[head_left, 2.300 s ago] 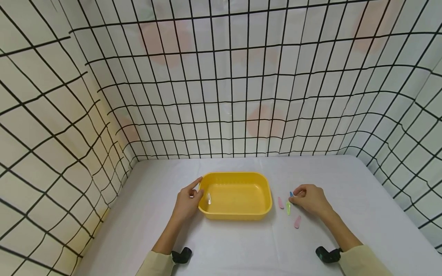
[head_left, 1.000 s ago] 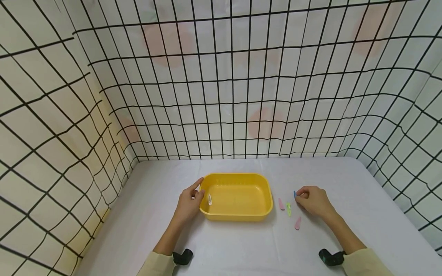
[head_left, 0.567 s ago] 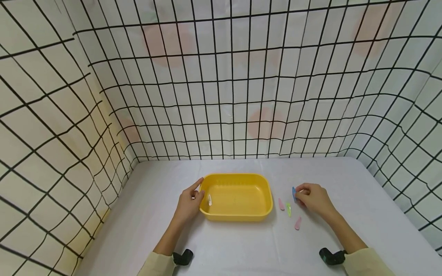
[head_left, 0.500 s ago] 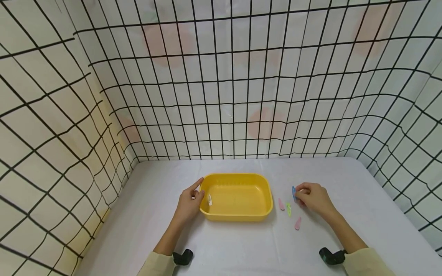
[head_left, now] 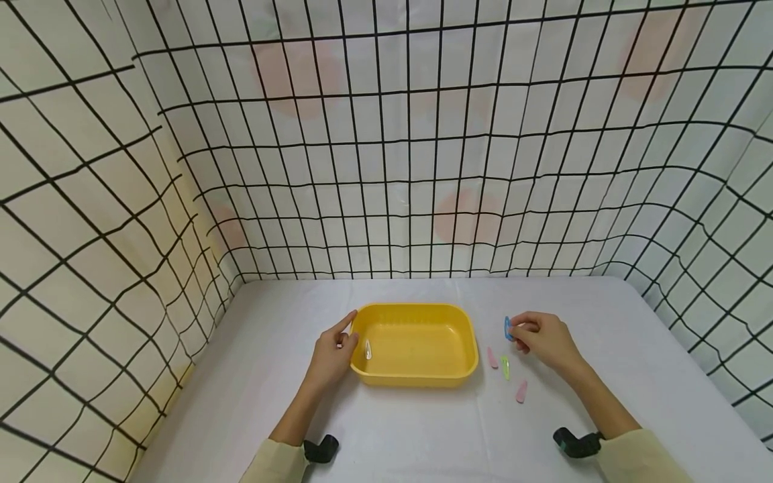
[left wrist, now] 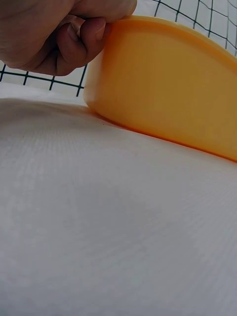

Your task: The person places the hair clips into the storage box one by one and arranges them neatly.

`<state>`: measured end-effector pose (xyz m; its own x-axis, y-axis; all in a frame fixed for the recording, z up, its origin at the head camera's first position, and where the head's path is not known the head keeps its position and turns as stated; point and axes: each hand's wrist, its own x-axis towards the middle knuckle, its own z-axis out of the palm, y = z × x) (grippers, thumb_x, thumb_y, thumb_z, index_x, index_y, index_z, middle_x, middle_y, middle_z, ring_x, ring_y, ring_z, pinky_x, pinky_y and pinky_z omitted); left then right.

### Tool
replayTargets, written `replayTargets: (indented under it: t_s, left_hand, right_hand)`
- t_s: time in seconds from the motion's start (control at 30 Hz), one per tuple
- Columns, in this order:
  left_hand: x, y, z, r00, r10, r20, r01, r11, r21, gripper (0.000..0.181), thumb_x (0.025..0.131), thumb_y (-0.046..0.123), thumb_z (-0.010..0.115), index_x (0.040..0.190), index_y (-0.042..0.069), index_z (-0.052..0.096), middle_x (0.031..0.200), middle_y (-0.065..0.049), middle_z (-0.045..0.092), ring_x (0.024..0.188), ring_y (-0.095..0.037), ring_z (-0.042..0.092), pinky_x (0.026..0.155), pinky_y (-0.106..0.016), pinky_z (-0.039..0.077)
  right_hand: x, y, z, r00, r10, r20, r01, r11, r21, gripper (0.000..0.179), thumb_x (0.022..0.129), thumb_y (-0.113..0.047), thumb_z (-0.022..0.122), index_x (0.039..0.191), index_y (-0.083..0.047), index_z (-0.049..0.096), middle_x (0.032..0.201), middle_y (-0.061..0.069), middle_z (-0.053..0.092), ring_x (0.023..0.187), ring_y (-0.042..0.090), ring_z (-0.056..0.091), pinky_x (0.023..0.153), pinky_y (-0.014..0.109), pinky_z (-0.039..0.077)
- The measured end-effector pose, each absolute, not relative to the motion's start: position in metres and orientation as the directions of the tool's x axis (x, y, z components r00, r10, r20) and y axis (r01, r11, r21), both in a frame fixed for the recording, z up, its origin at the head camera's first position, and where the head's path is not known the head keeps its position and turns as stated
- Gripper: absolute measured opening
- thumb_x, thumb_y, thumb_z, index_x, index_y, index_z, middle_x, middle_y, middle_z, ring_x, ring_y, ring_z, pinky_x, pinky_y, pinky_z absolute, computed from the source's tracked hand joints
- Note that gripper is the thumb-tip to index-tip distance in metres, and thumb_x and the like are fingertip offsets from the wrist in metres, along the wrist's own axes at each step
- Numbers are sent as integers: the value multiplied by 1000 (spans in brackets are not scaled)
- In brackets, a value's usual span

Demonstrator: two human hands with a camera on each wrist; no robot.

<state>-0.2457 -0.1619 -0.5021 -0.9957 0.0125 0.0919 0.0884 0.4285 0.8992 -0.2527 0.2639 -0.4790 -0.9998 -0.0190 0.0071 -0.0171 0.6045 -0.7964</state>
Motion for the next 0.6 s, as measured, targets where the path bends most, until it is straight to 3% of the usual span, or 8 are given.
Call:
replayTargets:
  t_s: [0.33,0.6]
  left_hand:
    - [-246,-164,-505,-994,16,109,106,420,901,52,101,16,62,152,21,53,63,2,43,52,-10,37,49,-19,35]
    - [-246,-163,-505,-995,17,102,100,408,907,53,101,16,61,153,21,52,63,2,44,52,-11,38,49,-19,36]
  right_hand:
    - [-253,246,-462,-997,-77,28,-64,511,-857,26,101,-18,64,116,4,65,88,23,73,68,16,64,65,26,58]
    - [-256,227,-451,-993,-114,27,-77,458,-886,27,100,-17,65,117,4,64,80,5,72,67,16,64,65,26,59]
